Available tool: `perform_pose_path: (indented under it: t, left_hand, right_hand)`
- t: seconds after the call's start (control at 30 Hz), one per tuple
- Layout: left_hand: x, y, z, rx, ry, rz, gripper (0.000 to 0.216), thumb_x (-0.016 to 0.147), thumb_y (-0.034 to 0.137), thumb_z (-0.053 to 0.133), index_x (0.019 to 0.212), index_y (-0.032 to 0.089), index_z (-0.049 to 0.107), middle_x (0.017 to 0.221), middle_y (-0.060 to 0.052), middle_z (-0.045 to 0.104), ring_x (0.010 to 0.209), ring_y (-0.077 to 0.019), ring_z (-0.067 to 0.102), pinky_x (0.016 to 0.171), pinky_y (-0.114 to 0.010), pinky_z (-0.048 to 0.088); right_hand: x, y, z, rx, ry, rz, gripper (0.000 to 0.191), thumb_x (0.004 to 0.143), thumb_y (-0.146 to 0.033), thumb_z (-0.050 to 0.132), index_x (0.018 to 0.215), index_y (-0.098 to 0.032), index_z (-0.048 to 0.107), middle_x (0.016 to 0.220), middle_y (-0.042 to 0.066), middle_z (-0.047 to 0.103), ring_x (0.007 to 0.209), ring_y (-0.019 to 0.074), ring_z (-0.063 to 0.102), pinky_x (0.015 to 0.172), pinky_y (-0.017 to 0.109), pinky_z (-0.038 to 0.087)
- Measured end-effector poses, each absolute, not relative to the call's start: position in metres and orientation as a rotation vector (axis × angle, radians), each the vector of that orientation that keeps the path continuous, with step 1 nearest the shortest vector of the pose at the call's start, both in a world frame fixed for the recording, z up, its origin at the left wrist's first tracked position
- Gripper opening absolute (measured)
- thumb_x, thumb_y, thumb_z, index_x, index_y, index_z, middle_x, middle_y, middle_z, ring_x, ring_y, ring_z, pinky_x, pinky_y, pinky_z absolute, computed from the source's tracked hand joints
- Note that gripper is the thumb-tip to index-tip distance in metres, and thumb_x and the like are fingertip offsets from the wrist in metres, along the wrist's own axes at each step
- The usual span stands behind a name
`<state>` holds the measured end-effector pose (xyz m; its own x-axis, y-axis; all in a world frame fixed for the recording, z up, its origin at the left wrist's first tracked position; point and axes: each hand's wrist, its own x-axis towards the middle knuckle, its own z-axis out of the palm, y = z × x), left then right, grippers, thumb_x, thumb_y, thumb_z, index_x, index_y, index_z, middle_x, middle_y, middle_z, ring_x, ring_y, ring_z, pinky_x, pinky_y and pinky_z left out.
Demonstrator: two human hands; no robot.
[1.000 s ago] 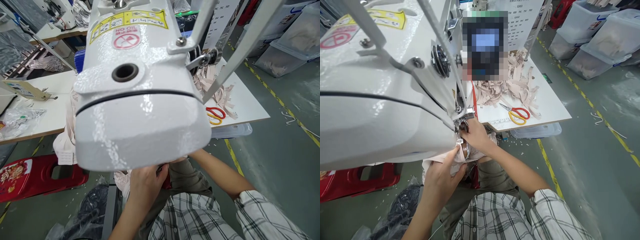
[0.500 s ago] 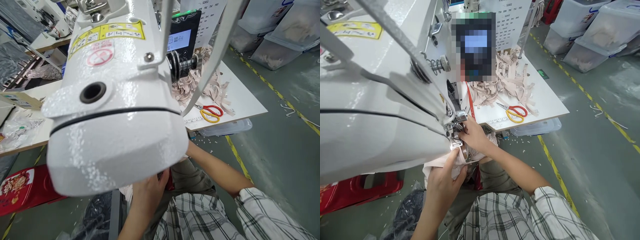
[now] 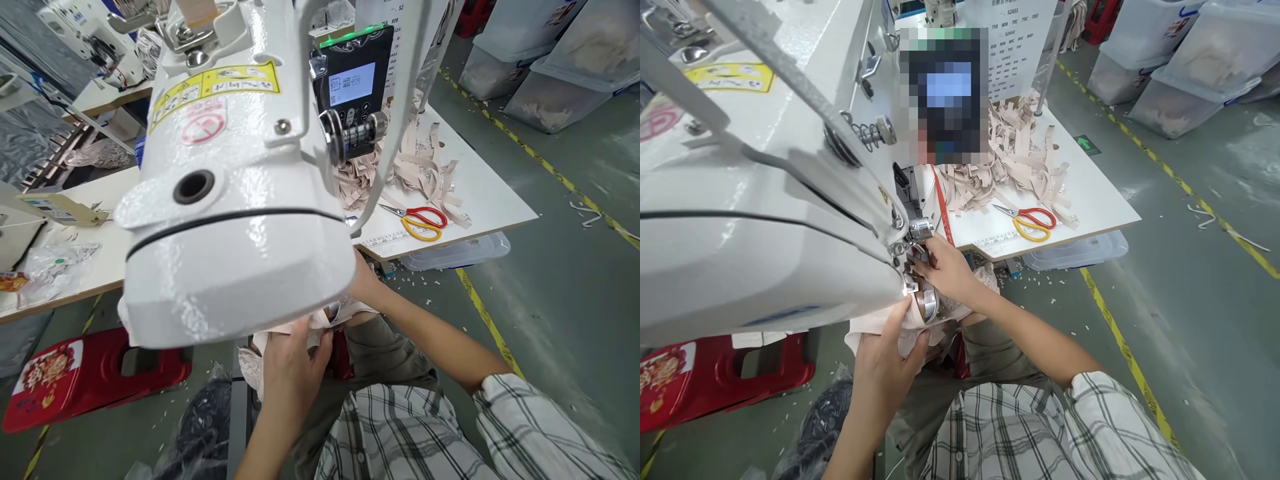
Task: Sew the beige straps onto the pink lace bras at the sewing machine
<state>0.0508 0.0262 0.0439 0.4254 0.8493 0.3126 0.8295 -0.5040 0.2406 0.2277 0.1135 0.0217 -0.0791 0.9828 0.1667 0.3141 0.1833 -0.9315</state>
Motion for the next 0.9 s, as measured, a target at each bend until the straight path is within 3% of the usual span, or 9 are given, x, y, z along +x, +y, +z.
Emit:
perform_pose_path:
  t: [0.17, 0.23, 0.37, 0.5, 0.6, 0.73, 0.8, 0.87, 0.9]
  left_hand:
    - [0.049, 0.02, 0.033, 2.326, 1.67, 0.756, 0.059, 0.093, 0.045, 0.056, 0.14, 0.013, 0.04, 0.102, -0.017, 0.071, 0.088, -0.0315, 0.071, 0.065, -0.038, 0.057]
    - [0.051, 0.015, 0.028, 2.253, 1.712, 0.76, 0.07, 0.093, 0.05, 0.053, 0.146, 0.01, 0.031, 0.109, -0.021, 0.068, 0.091, -0.0332, 0.07, 0.067, -0.04, 0.057]
    - [0.066, -0.009, 0.014, 2.395, 1.685, 0.825, 0.086, 0.094, 0.049, 0.053, 0.157, 0.01, 0.01, 0.135, -0.029, 0.055, 0.113, -0.0389, 0.065, 0.08, -0.046, 0.058]
    - [0.085, -0.049, 0.004, 2.571, 1.463, 0.797, 0.088, 0.096, 0.041, 0.054, 0.158, 0.006, 0.003, 0.137, -0.032, 0.054, 0.108, -0.0357, 0.069, 0.077, -0.04, 0.06]
    - [0.082, -0.064, 0.01, 2.437, 1.216, 0.712, 0.081, 0.098, 0.04, 0.049, 0.157, 0.005, 0.007, 0.123, -0.028, 0.067, 0.096, -0.03, 0.074, 0.072, -0.036, 0.062]
    - [0.06, -0.05, 0.035, 2.201, 1.052, 0.674, 0.035, 0.1, 0.023, 0.045, 0.134, 0.02, 0.049, 0.086, -0.005, 0.076, 0.074, -0.0171, 0.074, 0.063, -0.025, 0.059]
    - [0.055, -0.036, 0.049, 2.324, 0.996, 0.831, 0.028, 0.098, 0.017, 0.045, 0.123, 0.02, 0.056, 0.101, -0.009, 0.075, 0.096, -0.0205, 0.072, 0.082, -0.033, 0.059]
    - [0.055, -0.023, 0.057, 2.533, 0.863, 0.849, 0.034, 0.097, 0.016, 0.043, 0.129, 0.016, 0.053, 0.121, -0.016, 0.069, 0.118, -0.0264, 0.063, 0.098, -0.044, 0.053]
    - [0.056, -0.017, 0.058, 2.621, 0.827, 0.759, 0.034, 0.097, 0.017, 0.042, 0.129, 0.013, 0.054, 0.121, -0.017, 0.069, 0.119, -0.0275, 0.062, 0.099, -0.046, 0.052]
  right_hand:
    - [0.232, 0.094, 0.024, -1.223, -1.273, 0.998, 0.035, 0.086, -0.039, 0.06, 0.115, -0.021, 0.054, 0.101, 0.006, 0.062, 0.074, 0.0166, 0.056, 0.072, 0.032, 0.051]
    - [0.238, 0.08, 0.019, -1.17, -1.163, 1.056, 0.035, 0.088, -0.044, 0.059, 0.113, -0.022, 0.052, 0.105, 0.006, 0.061, 0.08, 0.0156, 0.058, 0.075, 0.03, 0.052]
    - [0.245, 0.04, 0.01, -1.188, -1.187, 1.17, 0.033, 0.088, -0.052, 0.06, 0.095, -0.02, 0.055, 0.091, 0.004, 0.062, 0.084, 0.017, 0.059, 0.076, 0.03, 0.052]
    - [0.245, -0.002, 0.015, -1.181, -1.256, 1.359, 0.036, 0.088, -0.052, 0.062, 0.103, -0.019, 0.064, 0.098, 0.007, 0.069, 0.09, 0.0211, 0.063, 0.079, 0.034, 0.052]
    - [0.248, -0.017, 0.02, -1.202, -1.062, 1.456, 0.036, 0.087, -0.052, 0.062, 0.099, -0.018, 0.069, 0.09, 0.005, 0.071, 0.084, 0.0199, 0.065, 0.076, 0.032, 0.052]
    - [0.257, -0.018, 0.023, -1.159, -1.044, 1.648, 0.035, 0.081, -0.05, 0.07, 0.092, -0.017, 0.071, 0.079, 0.001, 0.067, 0.07, 0.0144, 0.06, 0.062, 0.025, 0.046]
    - [0.26, -0.016, 0.024, -1.074, -1.227, 1.738, 0.032, 0.084, -0.048, 0.067, 0.089, -0.017, 0.071, 0.078, 0.0, 0.066, 0.07, 0.0135, 0.059, 0.063, 0.024, 0.046]
    - [0.26, -0.014, 0.026, -0.988, -1.475, 1.743, 0.028, 0.089, -0.044, 0.062, 0.086, -0.018, 0.07, 0.078, -0.001, 0.066, 0.072, 0.0139, 0.06, 0.065, 0.025, 0.047]
    - [0.259, -0.013, 0.027, -0.979, -1.628, 1.69, 0.026, 0.091, -0.041, 0.06, 0.084, -0.018, 0.07, 0.077, 0.0, 0.065, 0.073, 0.0143, 0.06, 0.065, 0.025, 0.047]
